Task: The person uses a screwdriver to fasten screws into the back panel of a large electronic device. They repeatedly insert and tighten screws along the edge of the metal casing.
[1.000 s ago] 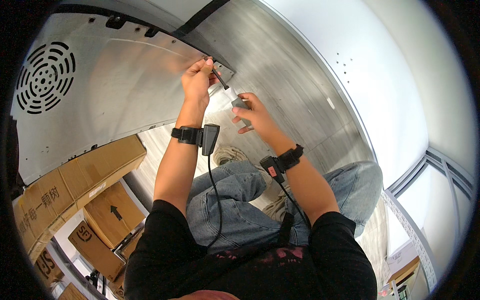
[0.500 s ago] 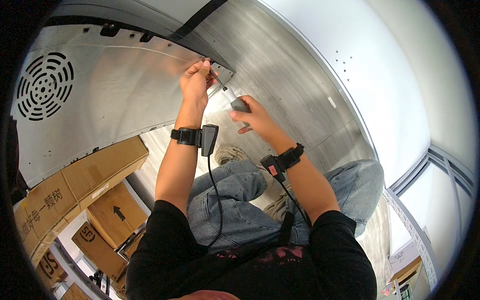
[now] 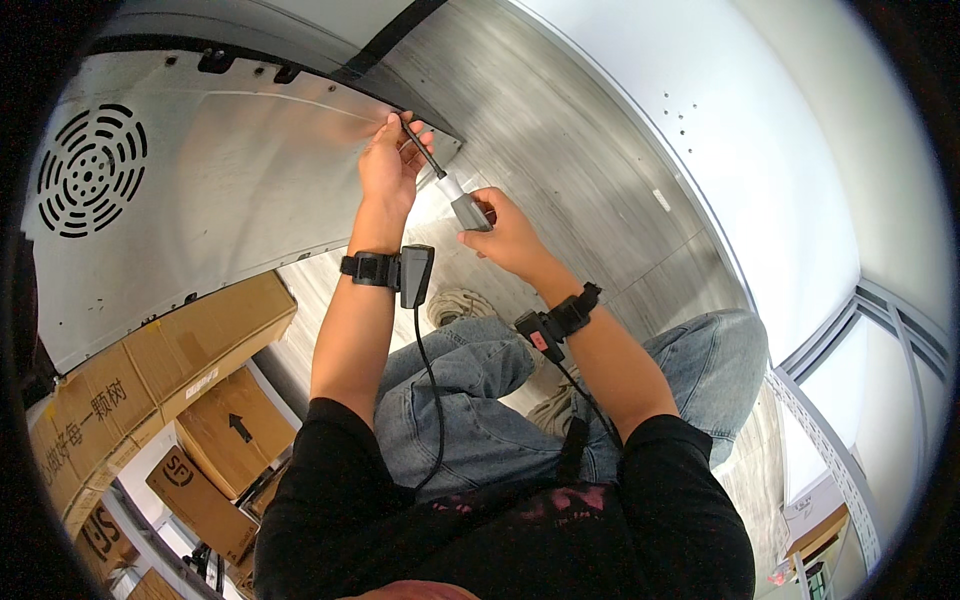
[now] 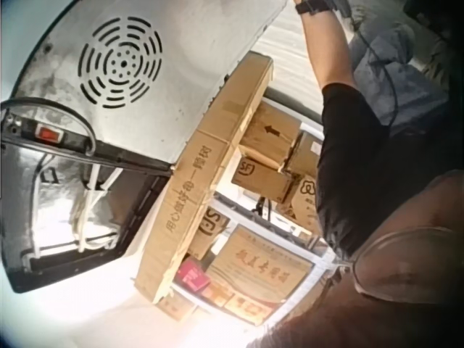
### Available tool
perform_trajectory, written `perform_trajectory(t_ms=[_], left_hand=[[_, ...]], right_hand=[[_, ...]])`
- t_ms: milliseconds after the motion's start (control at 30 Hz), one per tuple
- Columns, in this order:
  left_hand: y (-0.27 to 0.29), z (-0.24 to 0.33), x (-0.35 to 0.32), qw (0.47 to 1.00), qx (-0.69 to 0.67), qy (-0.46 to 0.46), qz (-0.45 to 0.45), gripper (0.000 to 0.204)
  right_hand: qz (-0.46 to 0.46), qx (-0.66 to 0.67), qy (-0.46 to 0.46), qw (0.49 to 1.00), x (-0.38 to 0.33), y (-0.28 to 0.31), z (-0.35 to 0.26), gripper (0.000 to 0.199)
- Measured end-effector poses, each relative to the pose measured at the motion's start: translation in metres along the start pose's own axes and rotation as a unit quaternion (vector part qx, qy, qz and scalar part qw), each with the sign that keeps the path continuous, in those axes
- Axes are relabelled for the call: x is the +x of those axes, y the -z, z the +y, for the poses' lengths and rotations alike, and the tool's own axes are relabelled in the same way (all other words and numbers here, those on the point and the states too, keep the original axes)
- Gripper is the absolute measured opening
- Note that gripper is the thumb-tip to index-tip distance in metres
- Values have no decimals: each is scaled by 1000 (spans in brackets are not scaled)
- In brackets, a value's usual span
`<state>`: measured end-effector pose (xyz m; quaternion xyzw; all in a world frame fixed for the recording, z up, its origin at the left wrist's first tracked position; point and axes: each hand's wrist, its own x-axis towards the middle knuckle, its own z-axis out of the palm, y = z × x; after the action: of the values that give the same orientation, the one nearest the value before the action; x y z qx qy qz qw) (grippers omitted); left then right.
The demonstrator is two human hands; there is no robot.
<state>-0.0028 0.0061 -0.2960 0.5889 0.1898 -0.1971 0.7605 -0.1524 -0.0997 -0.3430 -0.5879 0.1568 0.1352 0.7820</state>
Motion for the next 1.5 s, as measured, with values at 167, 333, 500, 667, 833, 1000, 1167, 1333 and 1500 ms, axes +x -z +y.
perform_trajectory(t_ms=[167, 333, 500, 667, 833, 1000, 1167, 1333, 1500], left_hand=[[1, -3, 2, 1000, 2, 8, 18, 23], [-2, -8, 2, 1000, -13, 7, 28, 22], [-1, -14, 2, 999, -38, 16, 24, 22], [-6, -15, -1, 999, -48, -12, -10, 21], [-27, -24, -1, 999, 6, 19, -46, 23], [-62, -47, 7, 992, 58, 41, -100, 24], [-110, -82, 20, 973, 127, 83, -174, 23], [-174, -123, 45, 937, 263, 12, -228, 21], [-236, -163, 68, 864, 400, -157, -262, 24]], right_hand=[[11, -4, -9, 1000, -3, -1, -5, 50], [63, -40, 74, 994, -3, 4, 15, 49], [53, 0, 21, 998, -9, 4, 4, 44], [46, 76, -11, 996, -15, 4, 1, 42], [87, 149, -27, 985, -24, 17, 5, 40], [141, 182, -27, 973, -35, 46, 12, 39], [240, 237, -20, 941, -47, 74, 31, 38], [342, 282, 2, 897, -64, 101, 51, 35], [441, 281, 34, 851, -92, 111, 58, 30]])
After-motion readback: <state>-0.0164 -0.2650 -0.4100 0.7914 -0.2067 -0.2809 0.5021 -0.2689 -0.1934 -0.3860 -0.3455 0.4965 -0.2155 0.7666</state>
